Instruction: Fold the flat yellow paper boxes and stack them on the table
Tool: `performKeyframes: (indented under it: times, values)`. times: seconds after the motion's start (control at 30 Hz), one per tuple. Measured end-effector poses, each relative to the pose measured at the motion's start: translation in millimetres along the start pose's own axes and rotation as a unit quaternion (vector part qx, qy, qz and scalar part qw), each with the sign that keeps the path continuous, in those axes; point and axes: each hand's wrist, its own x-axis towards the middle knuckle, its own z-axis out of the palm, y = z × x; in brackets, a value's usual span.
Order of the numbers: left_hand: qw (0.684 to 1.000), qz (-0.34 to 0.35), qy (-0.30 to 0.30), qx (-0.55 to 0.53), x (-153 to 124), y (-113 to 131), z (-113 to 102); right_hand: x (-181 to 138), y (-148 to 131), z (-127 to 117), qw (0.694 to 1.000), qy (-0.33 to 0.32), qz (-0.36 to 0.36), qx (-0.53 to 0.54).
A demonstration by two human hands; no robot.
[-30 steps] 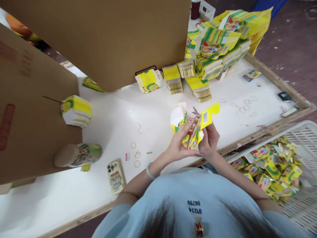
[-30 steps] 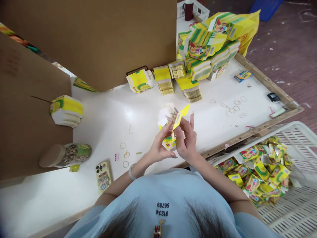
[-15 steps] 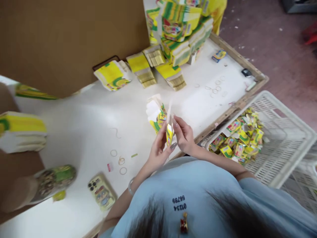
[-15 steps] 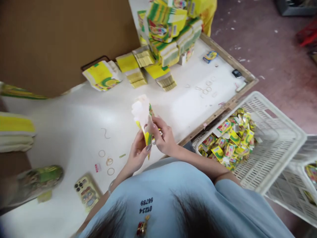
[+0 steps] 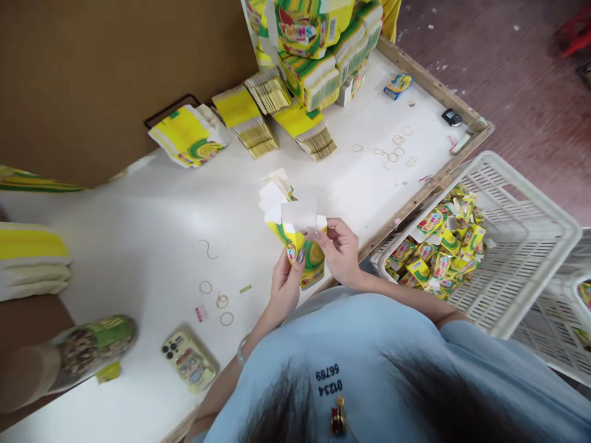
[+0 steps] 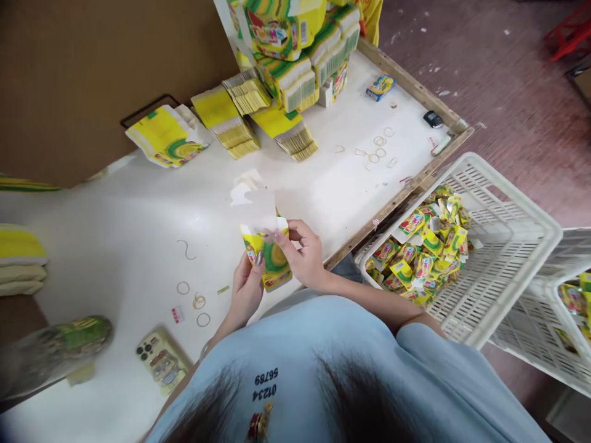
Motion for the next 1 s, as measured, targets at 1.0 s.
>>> performKeyframes:
  times: [1.0]
  values:
    - [0.991,0.076,-0.038,0.101,-27.0,2.7,-13.9,-25.6,-8.0,-69.0,0.948,-0.273,-0.148,-0.071]
